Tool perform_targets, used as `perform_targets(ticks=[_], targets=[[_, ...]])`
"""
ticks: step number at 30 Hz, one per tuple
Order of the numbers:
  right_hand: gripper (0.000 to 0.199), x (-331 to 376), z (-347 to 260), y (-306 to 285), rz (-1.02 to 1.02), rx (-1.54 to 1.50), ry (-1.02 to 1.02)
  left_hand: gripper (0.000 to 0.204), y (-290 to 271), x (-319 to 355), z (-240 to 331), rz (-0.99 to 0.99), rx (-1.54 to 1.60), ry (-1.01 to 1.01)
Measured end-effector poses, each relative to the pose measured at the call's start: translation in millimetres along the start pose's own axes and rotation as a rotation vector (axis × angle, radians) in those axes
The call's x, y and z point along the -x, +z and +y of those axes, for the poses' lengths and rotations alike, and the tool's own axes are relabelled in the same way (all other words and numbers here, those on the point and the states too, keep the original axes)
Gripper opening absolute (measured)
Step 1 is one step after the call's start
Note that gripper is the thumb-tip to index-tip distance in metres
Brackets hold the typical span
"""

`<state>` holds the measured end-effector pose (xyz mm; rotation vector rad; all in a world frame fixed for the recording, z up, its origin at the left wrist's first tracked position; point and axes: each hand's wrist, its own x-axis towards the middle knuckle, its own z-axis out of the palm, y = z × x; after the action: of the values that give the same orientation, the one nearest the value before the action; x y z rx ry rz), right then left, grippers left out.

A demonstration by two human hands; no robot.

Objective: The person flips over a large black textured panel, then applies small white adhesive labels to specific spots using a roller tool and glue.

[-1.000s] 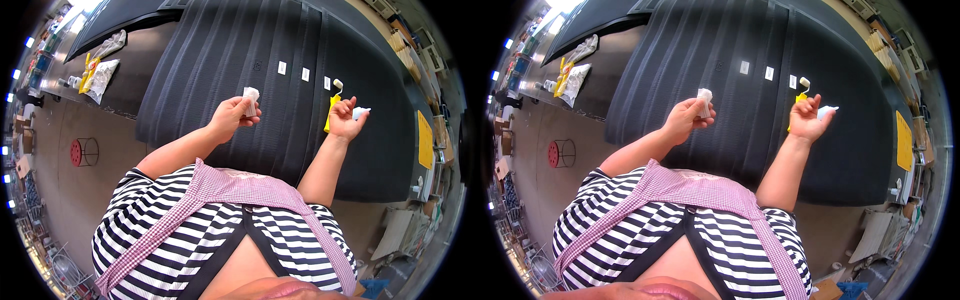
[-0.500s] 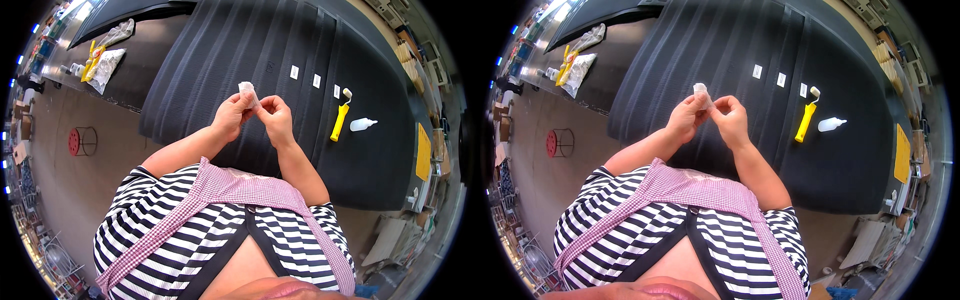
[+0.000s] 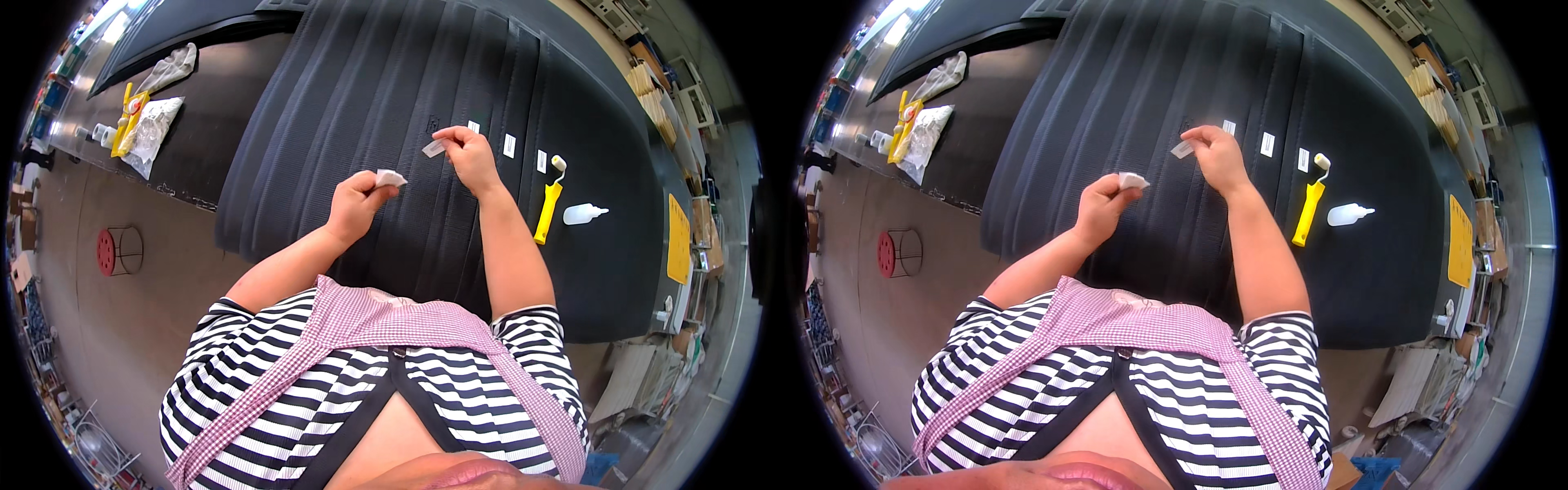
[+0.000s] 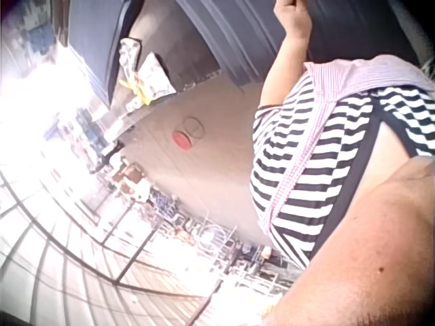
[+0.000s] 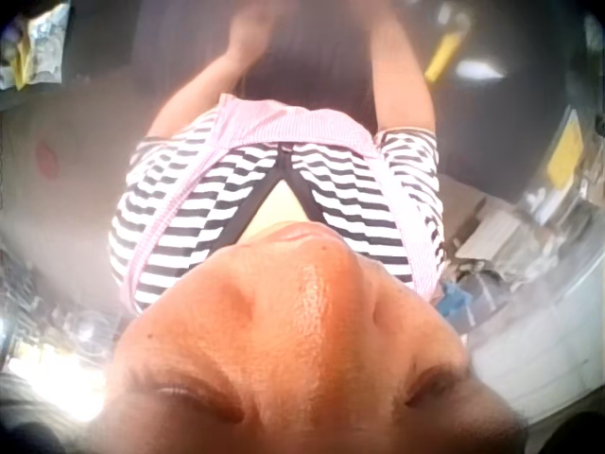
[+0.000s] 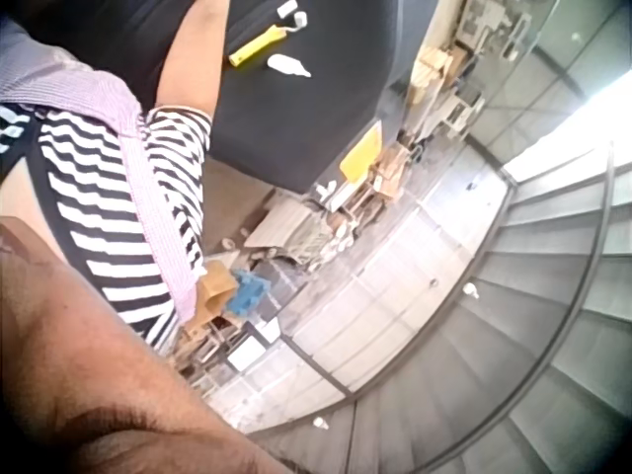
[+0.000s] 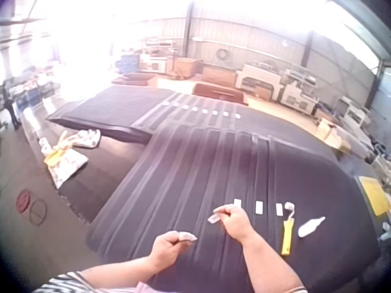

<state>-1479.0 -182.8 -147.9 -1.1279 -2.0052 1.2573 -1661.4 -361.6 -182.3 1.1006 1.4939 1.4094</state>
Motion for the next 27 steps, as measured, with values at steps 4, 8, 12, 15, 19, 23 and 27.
perform_targets(ticks=[4, 8, 12, 15, 19, 23, 27], targets=[[0.010, -27, 10, 5, 0.062, 0.120, -0.135, 0.011, -2, 4, -10, -0.045, -0.191, 0.183], [0.007, -47, 22, 2, 0.061, 0.263, -0.192, 0.010, -2, 2, -5, -0.064, -0.230, 0.198], [0.008, -60, 27, 2, 0.101, 0.367, -0.206, 0.009, -2, 1, -10, -0.064, -0.252, 0.235], [0.008, -65, 27, 5, 0.129, 0.391, -0.167, 0.008, -2, 1, -9, -0.066, -0.264, 0.240], [0.008, -67, 30, 9, 0.162, 0.426, -0.133, 0.006, -1, 0, -10, -0.072, -0.262, 0.242], [0.009, -70, 30, 11, 0.176, 0.453, -0.120, 0.006, -1, -1, -10, -0.070, -0.266, 0.246], [0.010, -71, 30, 12, 0.175, 0.479, -0.087, 0.006, -1, -1, -9, -0.069, -0.278, 0.239]])
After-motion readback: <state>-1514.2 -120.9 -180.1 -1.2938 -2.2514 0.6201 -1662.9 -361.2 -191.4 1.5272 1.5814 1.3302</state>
